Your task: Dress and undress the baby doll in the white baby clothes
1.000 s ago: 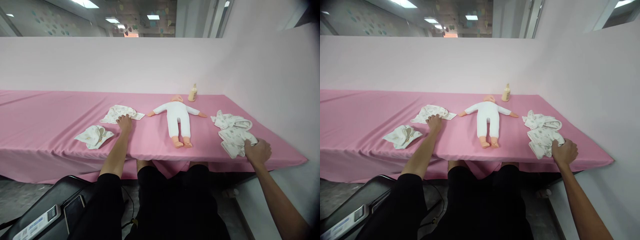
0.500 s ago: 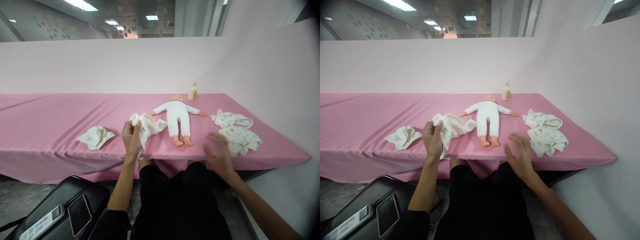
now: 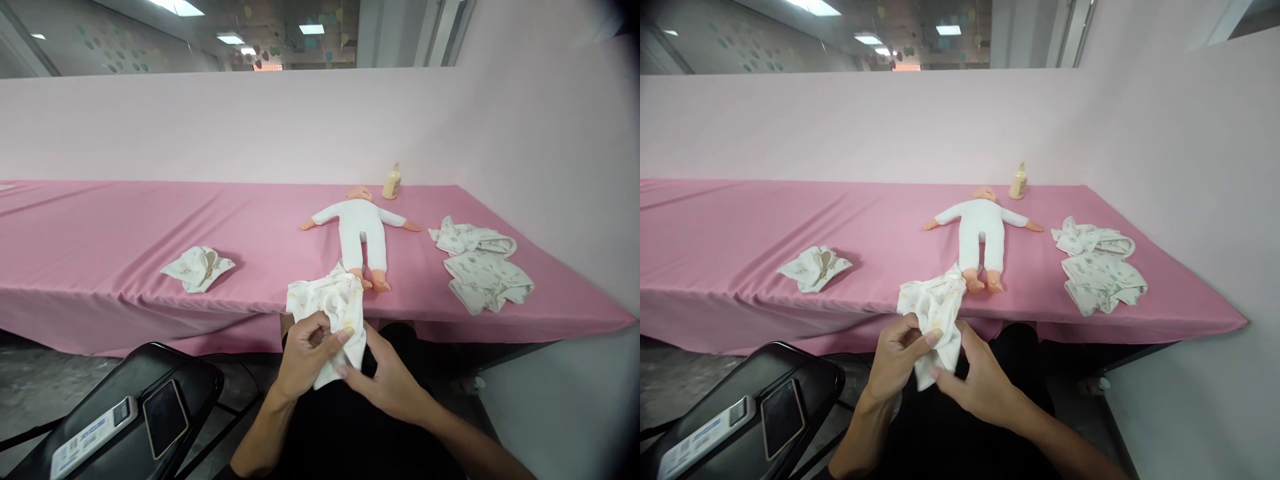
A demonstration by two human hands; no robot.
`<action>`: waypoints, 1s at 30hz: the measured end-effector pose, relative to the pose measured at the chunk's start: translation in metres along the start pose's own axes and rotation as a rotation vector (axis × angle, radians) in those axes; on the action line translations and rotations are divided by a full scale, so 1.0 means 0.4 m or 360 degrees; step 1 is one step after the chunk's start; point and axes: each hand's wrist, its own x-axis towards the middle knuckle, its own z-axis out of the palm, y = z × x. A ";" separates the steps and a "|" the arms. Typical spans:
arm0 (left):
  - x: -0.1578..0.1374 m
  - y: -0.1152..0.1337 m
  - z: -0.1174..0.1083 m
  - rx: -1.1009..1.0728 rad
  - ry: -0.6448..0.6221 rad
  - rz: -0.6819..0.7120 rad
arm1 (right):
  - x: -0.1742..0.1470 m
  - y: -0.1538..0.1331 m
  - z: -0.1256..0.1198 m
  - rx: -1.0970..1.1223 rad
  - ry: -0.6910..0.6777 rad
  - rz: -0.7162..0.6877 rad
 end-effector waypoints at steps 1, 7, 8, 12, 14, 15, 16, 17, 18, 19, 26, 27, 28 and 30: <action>0.001 0.000 -0.001 0.0023 -0.0028 0.0045 | -0.003 -0.001 -0.006 -0.0017 0.0032 0.0017; 0.011 -0.011 -0.035 -0.0029 0.0019 0.0294 | -0.007 -0.030 -0.075 -0.0170 0.0019 0.0005; 0.013 -0.012 -0.045 -0.0031 0.0092 0.0301 | -0.006 -0.037 -0.090 -0.0191 0.0062 -0.0016; 0.033 0.005 -0.087 -0.0186 0.0506 0.0300 | 0.019 -0.057 -0.156 -0.0332 0.0373 -0.0048; 0.055 0.028 -0.113 -0.0354 0.0689 0.0392 | 0.039 -0.066 -0.195 -0.0424 0.0528 -0.0019; 0.069 0.043 -0.130 -0.0410 0.0761 0.0466 | 0.050 -0.073 -0.216 -0.0470 0.0596 0.0008; 0.084 0.058 -0.148 -0.0426 0.0821 0.0545 | 0.060 -0.080 -0.237 -0.0512 0.0660 0.0035; 0.100 0.074 -0.168 -0.0411 0.0871 0.0628 | 0.070 -0.089 -0.258 -0.0549 0.0719 0.0058; 0.117 0.089 -0.191 -0.0377 0.0915 0.0711 | 0.079 -0.098 -0.278 -0.0578 0.0775 0.0070; 0.134 0.101 -0.214 -0.0330 0.0958 0.0794 | 0.088 -0.109 -0.297 -0.0599 0.0825 0.0075; 0.200 0.107 -0.256 0.0552 0.1039 0.0711 | 0.136 -0.180 -0.348 -0.0570 0.0811 0.0177; 0.188 0.102 -0.227 0.0687 0.1029 0.0755 | 0.144 -0.192 -0.341 -0.0518 0.0781 0.0207; 0.169 0.097 -0.189 0.0789 0.0997 0.0839 | 0.152 -0.203 -0.331 -0.0445 0.0756 0.0234; 0.116 0.091 -0.096 0.0919 0.0658 0.0970 | 0.171 -0.228 -0.303 -0.0255 0.0701 0.0266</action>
